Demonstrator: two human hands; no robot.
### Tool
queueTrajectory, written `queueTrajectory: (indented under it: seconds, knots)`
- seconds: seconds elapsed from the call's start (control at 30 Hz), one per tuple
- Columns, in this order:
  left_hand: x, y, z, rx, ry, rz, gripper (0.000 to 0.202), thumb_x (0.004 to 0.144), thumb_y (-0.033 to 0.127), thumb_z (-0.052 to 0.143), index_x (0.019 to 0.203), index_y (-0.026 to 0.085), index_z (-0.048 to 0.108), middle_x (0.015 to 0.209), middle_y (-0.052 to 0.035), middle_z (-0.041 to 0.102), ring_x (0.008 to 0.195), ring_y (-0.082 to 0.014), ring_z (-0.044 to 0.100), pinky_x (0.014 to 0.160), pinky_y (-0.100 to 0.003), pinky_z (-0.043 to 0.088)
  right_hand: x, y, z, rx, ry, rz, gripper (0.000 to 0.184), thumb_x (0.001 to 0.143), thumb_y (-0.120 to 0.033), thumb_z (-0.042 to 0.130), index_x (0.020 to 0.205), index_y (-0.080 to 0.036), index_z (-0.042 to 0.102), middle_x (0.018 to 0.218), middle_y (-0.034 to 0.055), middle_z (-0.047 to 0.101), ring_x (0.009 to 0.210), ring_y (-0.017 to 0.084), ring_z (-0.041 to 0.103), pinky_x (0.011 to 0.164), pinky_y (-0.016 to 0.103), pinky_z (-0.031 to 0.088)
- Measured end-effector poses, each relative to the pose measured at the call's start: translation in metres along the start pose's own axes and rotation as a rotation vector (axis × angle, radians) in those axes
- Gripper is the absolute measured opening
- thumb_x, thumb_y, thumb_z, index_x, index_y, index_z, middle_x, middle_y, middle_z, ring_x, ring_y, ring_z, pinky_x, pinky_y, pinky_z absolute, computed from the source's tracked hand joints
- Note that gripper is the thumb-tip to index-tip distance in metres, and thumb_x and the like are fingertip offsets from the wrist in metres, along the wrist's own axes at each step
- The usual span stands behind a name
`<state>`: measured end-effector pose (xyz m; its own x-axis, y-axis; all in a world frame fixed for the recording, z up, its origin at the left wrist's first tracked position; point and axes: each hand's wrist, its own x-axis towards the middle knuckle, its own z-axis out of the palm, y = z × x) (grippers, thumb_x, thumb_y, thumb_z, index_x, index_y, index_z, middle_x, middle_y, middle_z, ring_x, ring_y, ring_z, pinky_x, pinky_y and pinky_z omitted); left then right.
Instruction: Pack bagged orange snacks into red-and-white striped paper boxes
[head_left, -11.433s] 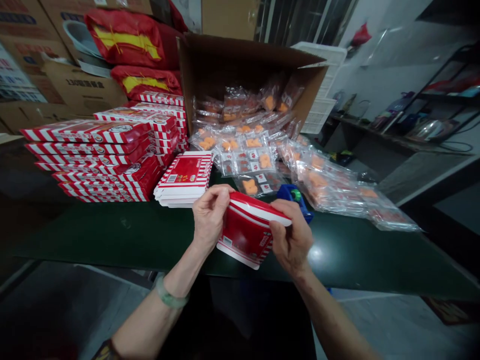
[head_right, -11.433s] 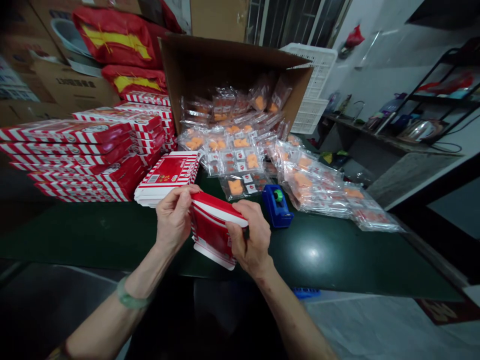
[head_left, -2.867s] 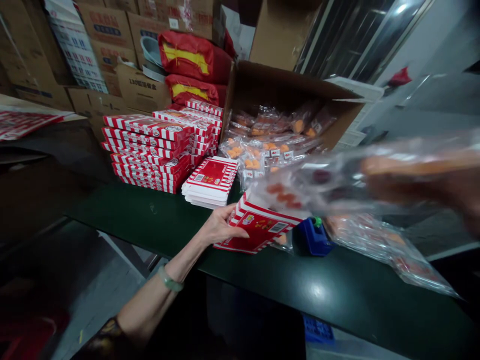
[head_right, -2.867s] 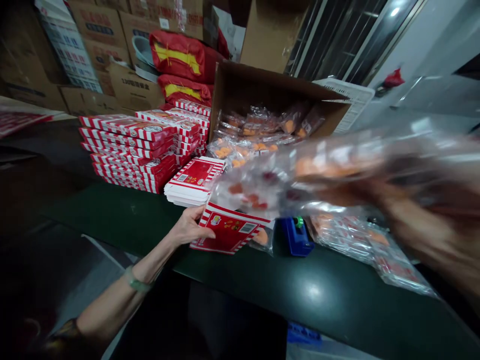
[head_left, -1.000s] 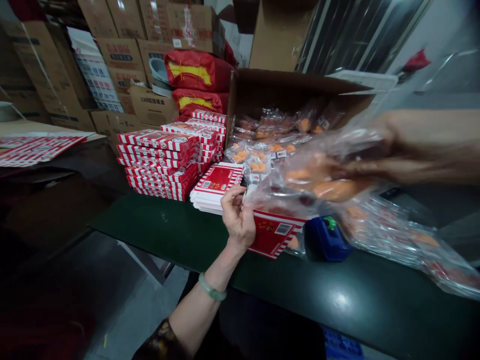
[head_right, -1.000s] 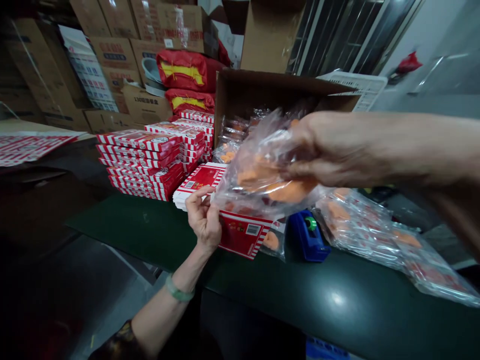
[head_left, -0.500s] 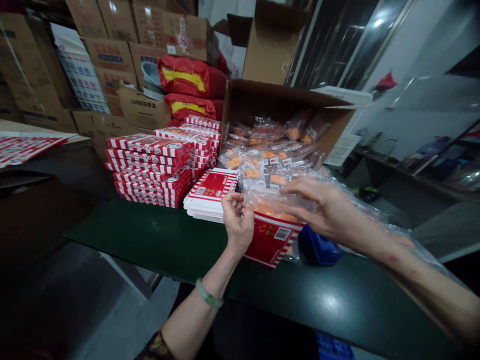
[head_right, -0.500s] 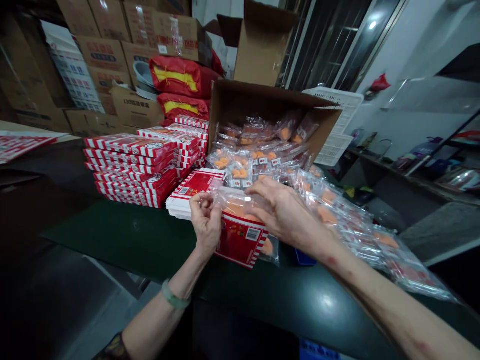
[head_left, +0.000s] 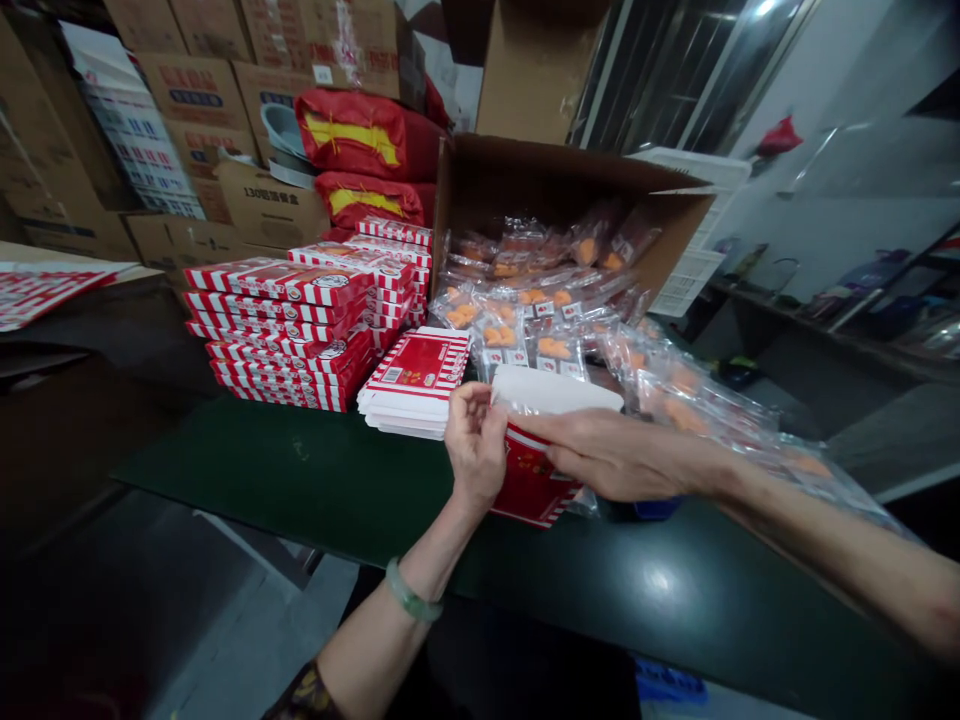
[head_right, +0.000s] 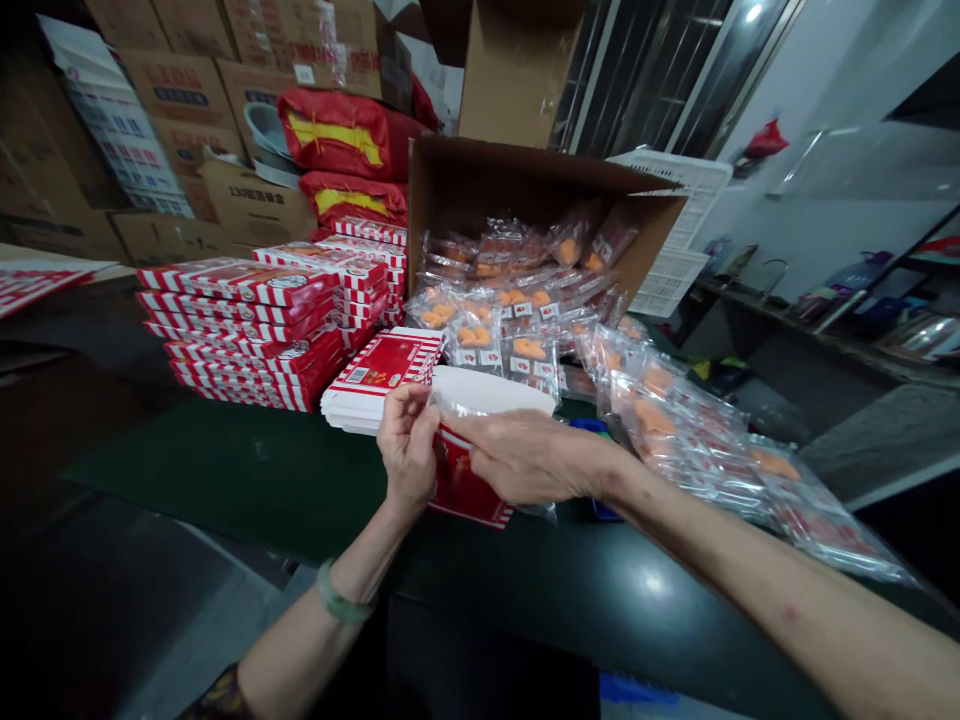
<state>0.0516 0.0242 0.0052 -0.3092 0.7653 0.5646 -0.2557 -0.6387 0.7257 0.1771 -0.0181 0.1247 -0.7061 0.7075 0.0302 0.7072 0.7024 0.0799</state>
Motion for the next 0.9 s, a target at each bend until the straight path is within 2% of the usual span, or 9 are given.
queueTrajectory:
  seconds: [0.17,0.3,0.37,0.47,0.53,0.6,0.67,0.77,0.9]
  knots:
    - [-0.005,-0.006,-0.009,0.164,-0.07,0.142,0.019,0.088,0.027,0.052,0.102,0.017,0.059,0.097,-0.0063,0.063,0.09,-0.015,0.061,0.082,-0.027,0.048,0.018,0.004,0.008,0.414,-0.131,-0.028,0.025,0.09,-0.021,0.041,0.11,-0.017,0.055,0.095,0.0037,0.068,0.077,0.012,0.06,0.071,0.022,0.047]
    - [0.003,-0.007,-0.023,0.288,-0.236,0.294,0.018,0.089,0.025,0.048,0.092,0.017,0.065,0.097,-0.0069,0.064,0.097,-0.0171,0.06,0.084,-0.029,0.047,0.028,-0.002,0.026,0.284,-0.142,0.15,0.027,0.082,-0.036,0.056,0.096,-0.014,0.061,0.077,0.0059,0.067,0.066,0.016,0.06,0.06,0.026,0.045]
    - [0.01,-0.007,-0.027,0.308,-0.259,0.328,0.018,0.089,0.024,0.048,0.085,0.017,0.064,0.087,-0.005,0.064,0.09,-0.0162,0.06,0.08,-0.028,0.047,0.022,-0.009,0.03,0.241,0.051,0.239,0.025,0.081,-0.037,0.059,0.091,-0.014,0.063,0.072,0.0059,0.066,0.064,0.017,0.06,0.06,0.027,0.045]
    - [0.02,-0.009,-0.027,0.294,-0.221,0.327,0.016,0.088,0.023,0.049,0.078,0.017,0.06,0.076,-0.0018,0.061,0.079,-0.0137,0.06,0.075,-0.026,0.047,-0.008,-0.019,0.034,0.342,0.659,0.258,0.016,0.082,-0.024,0.058,0.096,-0.018,0.061,0.084,0.0045,0.067,0.073,0.014,0.062,0.07,0.027,0.048]
    - [0.023,-0.01,-0.025,0.287,-0.22,0.323,0.015,0.088,0.022,0.05,0.076,0.017,0.058,0.074,-0.0008,0.059,0.075,-0.0124,0.059,0.073,-0.025,0.046,-0.035,-0.021,0.044,0.349,1.076,0.392,0.019,0.081,-0.019,0.058,0.101,-0.02,0.059,0.093,0.0051,0.064,0.08,0.014,0.062,0.074,0.029,0.049]
    - [0.023,-0.01,-0.024,0.294,-0.228,0.337,0.016,0.087,0.021,0.05,0.073,0.017,0.056,0.073,-0.0003,0.057,0.074,-0.0118,0.057,0.072,-0.024,0.045,-0.055,-0.021,0.065,0.361,1.313,0.589,0.022,0.082,-0.019,0.059,0.103,-0.02,0.056,0.095,0.0056,0.061,0.082,0.015,0.061,0.072,0.03,0.05]
    - [0.022,-0.009,-0.022,0.303,-0.223,0.357,0.017,0.087,0.02,0.05,0.071,0.017,0.053,0.072,0.0002,0.055,0.073,-0.0116,0.056,0.07,-0.024,0.045,-0.061,-0.02,0.092,0.441,1.282,0.647,0.025,0.082,-0.019,0.058,0.106,-0.02,0.054,0.1,0.0077,0.059,0.086,0.016,0.061,0.068,0.029,0.051]
    - [0.018,-0.004,-0.022,0.324,-0.194,0.369,0.018,0.086,0.019,0.049,0.069,0.017,0.051,0.069,0.001,0.052,0.07,-0.0114,0.054,0.068,-0.023,0.044,-0.047,-0.021,0.126,0.439,1.218,0.521,0.033,0.084,-0.016,0.053,0.117,-0.02,0.051,0.116,0.0117,0.053,0.104,0.02,0.055,0.078,0.033,0.051]
    - [0.006,0.01,-0.025,0.367,-0.146,0.381,0.017,0.086,0.018,0.05,0.068,0.017,0.051,0.073,-0.0001,0.056,0.071,-0.0115,0.056,0.068,-0.024,0.044,-0.022,-0.027,0.132,0.311,1.34,0.409,0.028,0.085,-0.014,0.051,0.112,-0.022,0.055,0.107,0.0082,0.052,0.099,0.018,0.054,0.083,0.035,0.048]
